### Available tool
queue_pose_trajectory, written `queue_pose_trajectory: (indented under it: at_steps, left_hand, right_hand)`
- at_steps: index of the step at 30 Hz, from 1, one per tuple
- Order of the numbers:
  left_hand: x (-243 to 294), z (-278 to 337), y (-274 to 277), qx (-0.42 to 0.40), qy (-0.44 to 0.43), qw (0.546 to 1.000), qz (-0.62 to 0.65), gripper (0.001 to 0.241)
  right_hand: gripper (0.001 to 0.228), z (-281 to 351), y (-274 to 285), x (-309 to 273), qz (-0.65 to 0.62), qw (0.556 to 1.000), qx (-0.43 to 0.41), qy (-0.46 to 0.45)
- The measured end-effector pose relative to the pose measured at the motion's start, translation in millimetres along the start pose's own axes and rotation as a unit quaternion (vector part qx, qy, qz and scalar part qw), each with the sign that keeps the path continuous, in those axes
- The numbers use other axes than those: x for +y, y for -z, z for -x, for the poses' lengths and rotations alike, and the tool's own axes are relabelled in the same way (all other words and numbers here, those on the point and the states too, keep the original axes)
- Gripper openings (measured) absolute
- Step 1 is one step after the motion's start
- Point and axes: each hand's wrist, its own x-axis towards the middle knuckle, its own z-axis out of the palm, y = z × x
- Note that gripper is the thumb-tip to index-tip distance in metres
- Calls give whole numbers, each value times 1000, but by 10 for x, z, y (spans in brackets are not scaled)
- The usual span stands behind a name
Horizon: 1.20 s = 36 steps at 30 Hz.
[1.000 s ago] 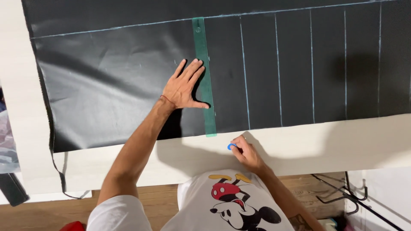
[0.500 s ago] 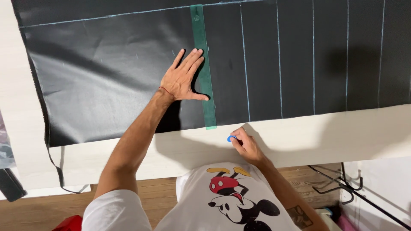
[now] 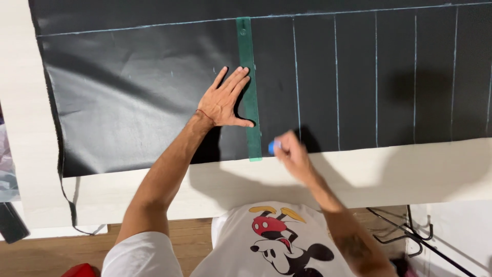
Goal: Marking parallel lines on a large sheet of black material using a ruler and blue chalk
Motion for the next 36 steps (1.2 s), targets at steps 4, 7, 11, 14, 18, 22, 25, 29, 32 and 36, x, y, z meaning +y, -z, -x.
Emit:
queue_pose_trajectory:
  at_steps: [4,7,11,14,18,22,25,29,32,36]
  left_hand:
    - [-13,-5,49,2,0,1000,-13,146]
    - [19,10,36,-7,5,1000,2,147]
    - [-29,-11,70,-26,-15,1000,-10,155]
    - [-12,8,51,-22,-16,1000,-10,154]
    - [-9,7,49,-16,-18,1000,-2,154]
    - [-11,6,38,-16,-16,1000,-5,154]
    - [-1,7,26,-17,-18,1000,-16,155]
    - [-11,9,20,-15,-16,1000,-16,154]
    - [-10,7,6,-19,-15,999,-23,154]
    - [-4,8,-1,-26,-17,999,-25,155]
  right_hand:
    - [19,-1259,219,-957,-4,998,56,-3]
    - [25,-2102,285,-1164,-71,996,43,17]
    - [16,-3013,280,-1218,-70,996,62,-9]
    - [15,-3270,267,-1230,-19,998,64,-1]
    - [10,-3488,289,-1119,104,990,77,53]
    - [10,-3695,326,-825,159,979,72,108]
    - [10,-3731,324,-818,179,969,63,160]
    - [10,-3795,299,-898,190,966,50,168]
    - [10,-3816,277,-981,213,965,47,147]
    - [15,-3923,289,-981,304,944,37,123]
